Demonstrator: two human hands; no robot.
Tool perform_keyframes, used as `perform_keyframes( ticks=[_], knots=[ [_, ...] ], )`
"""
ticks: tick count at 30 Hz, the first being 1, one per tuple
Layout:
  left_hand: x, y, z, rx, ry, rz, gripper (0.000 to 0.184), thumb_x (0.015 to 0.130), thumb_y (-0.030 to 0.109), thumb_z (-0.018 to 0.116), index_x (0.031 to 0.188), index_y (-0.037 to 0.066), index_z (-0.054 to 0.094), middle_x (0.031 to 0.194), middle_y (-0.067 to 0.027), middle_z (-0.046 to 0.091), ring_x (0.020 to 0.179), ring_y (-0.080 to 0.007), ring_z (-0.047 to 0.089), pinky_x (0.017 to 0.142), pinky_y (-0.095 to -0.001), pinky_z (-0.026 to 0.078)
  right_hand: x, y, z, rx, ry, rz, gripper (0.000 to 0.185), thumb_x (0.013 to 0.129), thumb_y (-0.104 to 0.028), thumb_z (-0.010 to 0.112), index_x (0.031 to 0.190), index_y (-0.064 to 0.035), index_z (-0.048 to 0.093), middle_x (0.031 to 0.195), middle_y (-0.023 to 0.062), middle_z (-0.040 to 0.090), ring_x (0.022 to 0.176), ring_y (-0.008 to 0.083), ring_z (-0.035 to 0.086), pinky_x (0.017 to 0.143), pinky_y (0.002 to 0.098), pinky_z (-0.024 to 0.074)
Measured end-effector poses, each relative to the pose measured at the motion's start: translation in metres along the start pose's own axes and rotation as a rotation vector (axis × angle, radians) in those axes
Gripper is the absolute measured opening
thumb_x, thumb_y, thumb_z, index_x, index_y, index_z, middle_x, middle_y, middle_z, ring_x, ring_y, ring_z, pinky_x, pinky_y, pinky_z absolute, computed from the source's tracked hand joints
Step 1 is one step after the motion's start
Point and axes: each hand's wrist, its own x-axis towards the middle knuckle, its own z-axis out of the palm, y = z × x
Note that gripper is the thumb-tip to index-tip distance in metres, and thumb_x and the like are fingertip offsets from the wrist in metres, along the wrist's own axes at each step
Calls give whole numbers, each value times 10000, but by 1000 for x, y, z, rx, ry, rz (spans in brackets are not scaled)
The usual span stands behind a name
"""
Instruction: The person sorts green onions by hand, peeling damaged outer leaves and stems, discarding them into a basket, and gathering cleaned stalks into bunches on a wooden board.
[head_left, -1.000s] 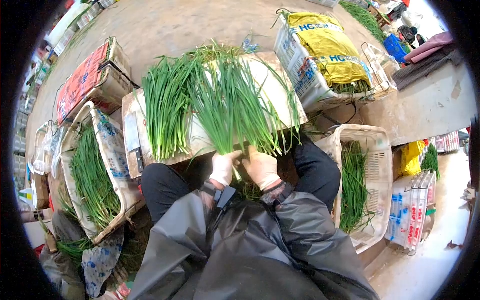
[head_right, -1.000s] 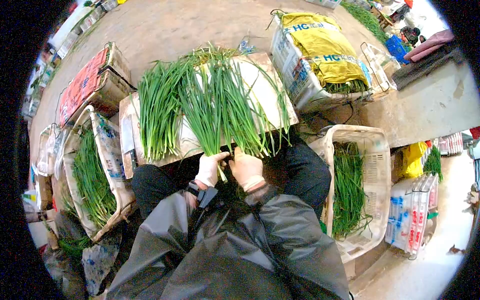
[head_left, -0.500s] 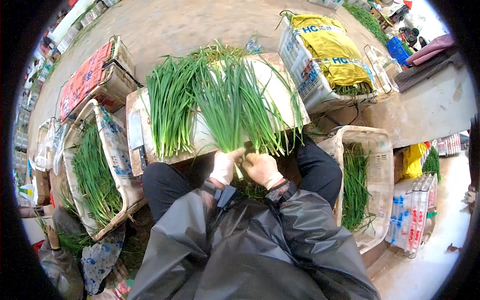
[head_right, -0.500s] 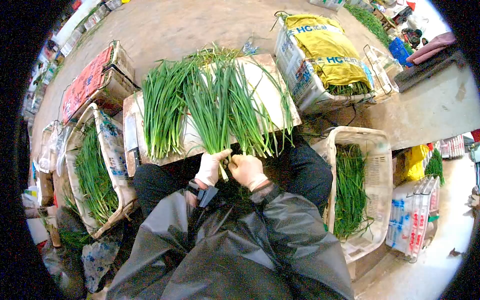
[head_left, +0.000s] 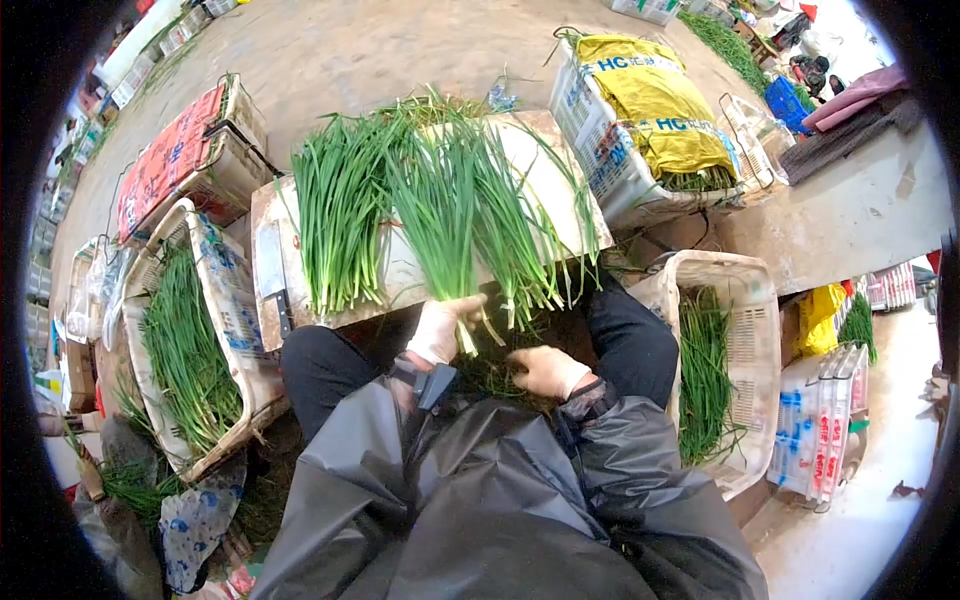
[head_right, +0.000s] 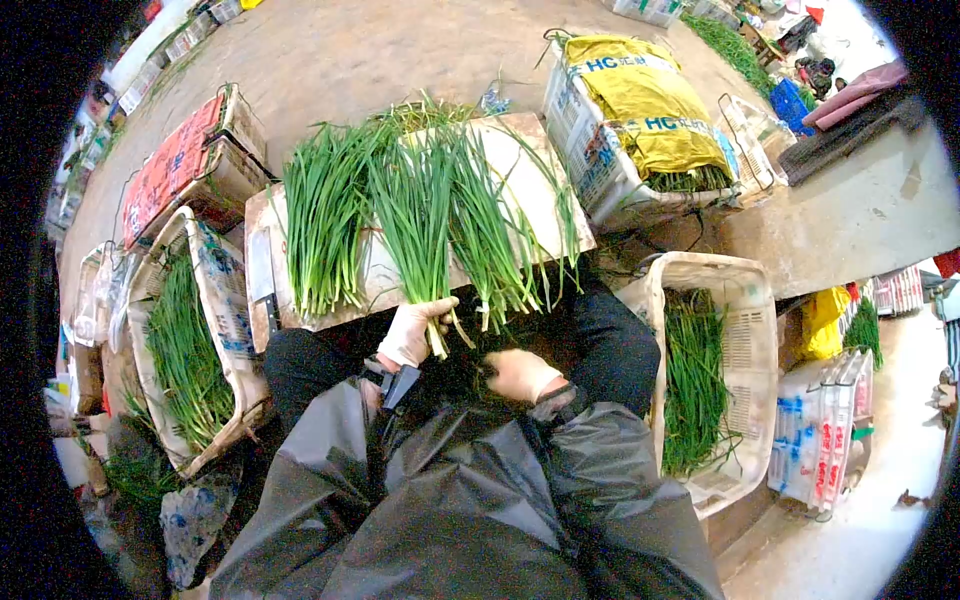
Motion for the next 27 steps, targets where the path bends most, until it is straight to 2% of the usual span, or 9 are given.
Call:
perform_keyframes(
  ticks=[2,3,7,10,12,15,20,25,27],
  knots=[
    [-1,-2,0,7,-24,-43,138,869,162,777,948,49,766,736,-9,676,598,-123,580,586,-276,473,-6,-39,-31,401,67,72,438,917,-206,648,1305,-4,614,1000,195,738,781,245,733,678,378,578],
    [-1,-3,0,-2,-26,-53,147,872,166,775,962,50,769,732,-5,673,597,-123,575,584,-274,471,-1,-35,-28,590,117,47,529,893,-237,682,1336,29,573,962,181,747,630,244,718,670,388,585],
    [-7,3,6,29,-47,-44,166,878,173,769,990,50,776,723,2,668,596,-121,565,578,-269,465,13,-30,-24,578,-2,-142,573,872,-225,715,1349,46,550,1072,169,728,926,257,710,814,378,560],
    [-12,8,7,82,-98,-28,152,883,166,763,978,48,778,735,-3,678,602,-114,579,575,-258,465,14,-32,-29,659,-56,-262,565,946,-177,665,1425,38,458,1015,107,714,766,157,675,665,282,553],
    [-15,9,10,92,-103,-34,152,882,167,765,972,45,777,741,-8,685,614,-109,589,573,-250,464,8,-38,-34,859,7,-44,507,916,-367,729,1224,21,621,1004,138,744,826,226,710,756,372,559],
    [-6,0,7,63,-160,-2,179,858,77,768,1027,24,742,828,-37,712,712,-157,666,651,-281,535,23,-25,-21,599,342,-65,337,941,-346,717,1078,-38,710,895,154,737,802,250,711,740,359,547],
    [-10,0,11,-28,-186,5,226,846,12,759,1066,17,710,913,-62,732,789,-200,708,731,-329,576,27,-34,-17,640,334,-149,285,966,-310,683,1108,-65,720,903,156,737,792,280,713,734,378,547],
    [-12,4,10,27,-184,24,196,864,49,761,1053,15,719,876,-49,725,693,-149,669,628,-272,545,15,-37,-24,471,450,-109,252,945,-294,689,991,-47,713,849,184,713,780,346,706,712,388,543],
    [-14,11,9,43,-127,36,173,874,66,758,1035,13,727,857,-42,719,664,-128,650,595,-250,525,4,-33,-29,376,286,-148,276,932,-314,676,963,-42,703,857,205,702,806,381,696,723,418,543]
  ],
)
